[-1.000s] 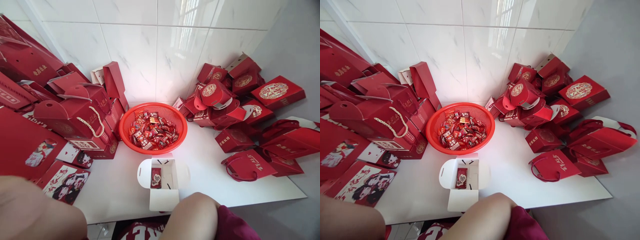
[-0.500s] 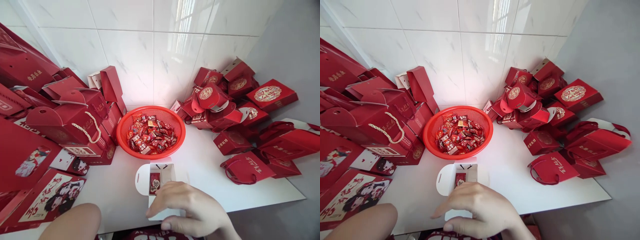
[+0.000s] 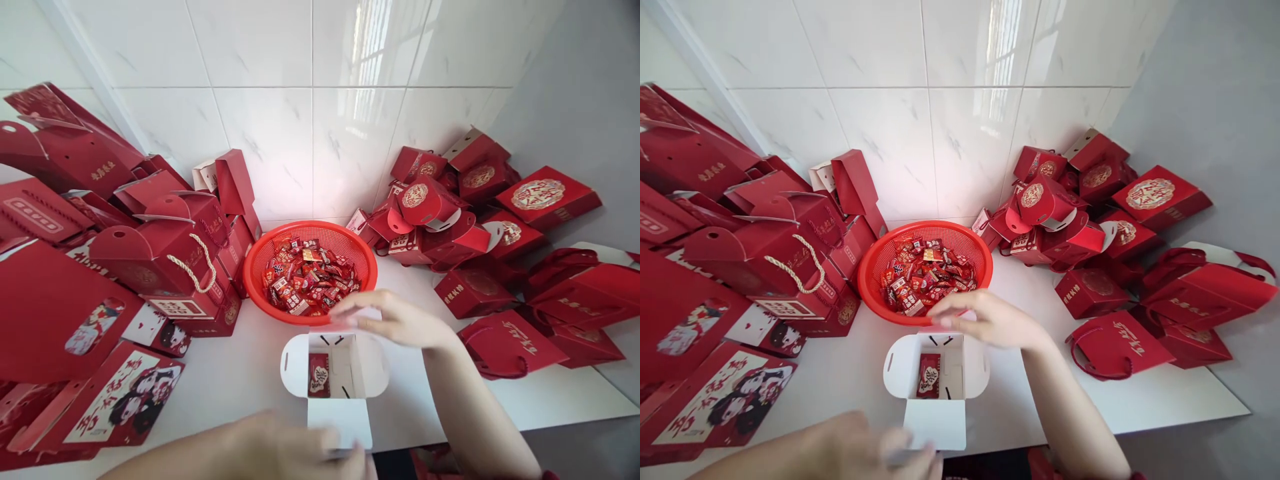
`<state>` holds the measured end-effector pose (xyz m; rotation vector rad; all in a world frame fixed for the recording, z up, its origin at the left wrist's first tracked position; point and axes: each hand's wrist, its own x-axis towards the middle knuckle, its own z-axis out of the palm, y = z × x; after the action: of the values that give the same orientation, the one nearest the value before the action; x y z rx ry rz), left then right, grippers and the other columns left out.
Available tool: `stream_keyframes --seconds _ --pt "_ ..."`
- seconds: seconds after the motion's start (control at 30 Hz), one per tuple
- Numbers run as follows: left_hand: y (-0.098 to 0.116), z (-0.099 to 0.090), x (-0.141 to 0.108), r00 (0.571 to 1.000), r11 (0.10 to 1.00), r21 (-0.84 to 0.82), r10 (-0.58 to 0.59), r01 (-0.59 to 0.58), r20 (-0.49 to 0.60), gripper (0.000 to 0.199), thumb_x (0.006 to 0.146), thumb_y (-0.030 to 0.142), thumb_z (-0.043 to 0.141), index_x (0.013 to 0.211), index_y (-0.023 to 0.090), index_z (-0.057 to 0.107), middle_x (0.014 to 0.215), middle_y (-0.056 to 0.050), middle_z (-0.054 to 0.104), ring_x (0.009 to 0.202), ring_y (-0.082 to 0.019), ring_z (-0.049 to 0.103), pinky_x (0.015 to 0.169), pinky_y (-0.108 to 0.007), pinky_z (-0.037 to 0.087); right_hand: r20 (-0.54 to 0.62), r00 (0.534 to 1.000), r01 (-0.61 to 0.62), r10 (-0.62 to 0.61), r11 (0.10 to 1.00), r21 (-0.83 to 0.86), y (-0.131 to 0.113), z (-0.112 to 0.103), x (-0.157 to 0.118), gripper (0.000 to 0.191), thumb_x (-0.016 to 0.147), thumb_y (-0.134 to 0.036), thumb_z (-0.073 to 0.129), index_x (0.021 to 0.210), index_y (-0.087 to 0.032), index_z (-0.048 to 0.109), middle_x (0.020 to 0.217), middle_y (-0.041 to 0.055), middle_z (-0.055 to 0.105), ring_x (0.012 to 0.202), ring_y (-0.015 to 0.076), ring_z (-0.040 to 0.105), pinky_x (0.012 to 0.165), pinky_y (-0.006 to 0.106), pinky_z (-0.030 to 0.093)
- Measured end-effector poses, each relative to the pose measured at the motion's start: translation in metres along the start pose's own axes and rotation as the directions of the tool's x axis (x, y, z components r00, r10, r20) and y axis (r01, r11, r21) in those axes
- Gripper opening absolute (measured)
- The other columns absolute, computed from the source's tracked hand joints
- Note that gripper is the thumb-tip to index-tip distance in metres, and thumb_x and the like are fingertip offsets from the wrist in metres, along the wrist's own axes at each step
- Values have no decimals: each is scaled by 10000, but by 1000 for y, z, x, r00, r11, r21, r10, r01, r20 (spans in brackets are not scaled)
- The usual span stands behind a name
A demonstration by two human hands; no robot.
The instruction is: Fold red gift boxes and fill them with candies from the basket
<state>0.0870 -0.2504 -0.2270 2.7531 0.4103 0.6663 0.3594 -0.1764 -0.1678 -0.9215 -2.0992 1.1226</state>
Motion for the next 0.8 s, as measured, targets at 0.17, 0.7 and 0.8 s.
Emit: stream_keyframes --seconds 0.17,0.7,0.8 --pt "-55 7 23 1000 997 72 11 -9 -28 414 924 348 561 1315 214 549 1248 -123 661 1205 -295 601 1057 -487 485 -9 981 -193 195 966 -171 46 -25 38 293 1012 -274 439 1162 -168 668 1156 70 721 1052 173 672 945 312 513" --pt "-131 60 2 968 868 -444 -251 222 -7 972 562 580 864 1351 213 432 1271 -157 559 1168 -327 580 999 -462 500 136 962 -115 239 799 -590 69 -15 155 275 914 -89 471 1021 -128 722 1122 133 729 1018 253 664 896 311 458" --pt "-134 68 0 960 859 -448 -281 247 -11 913 549 523 865 1309 217 463 1232 -135 580 1126 -313 600 970 -435 507 186 961 -62 205 814 -578 72 2 173 296 910 -53 459 1053 -102 714 1149 138 725 1031 226 666 903 285 464"
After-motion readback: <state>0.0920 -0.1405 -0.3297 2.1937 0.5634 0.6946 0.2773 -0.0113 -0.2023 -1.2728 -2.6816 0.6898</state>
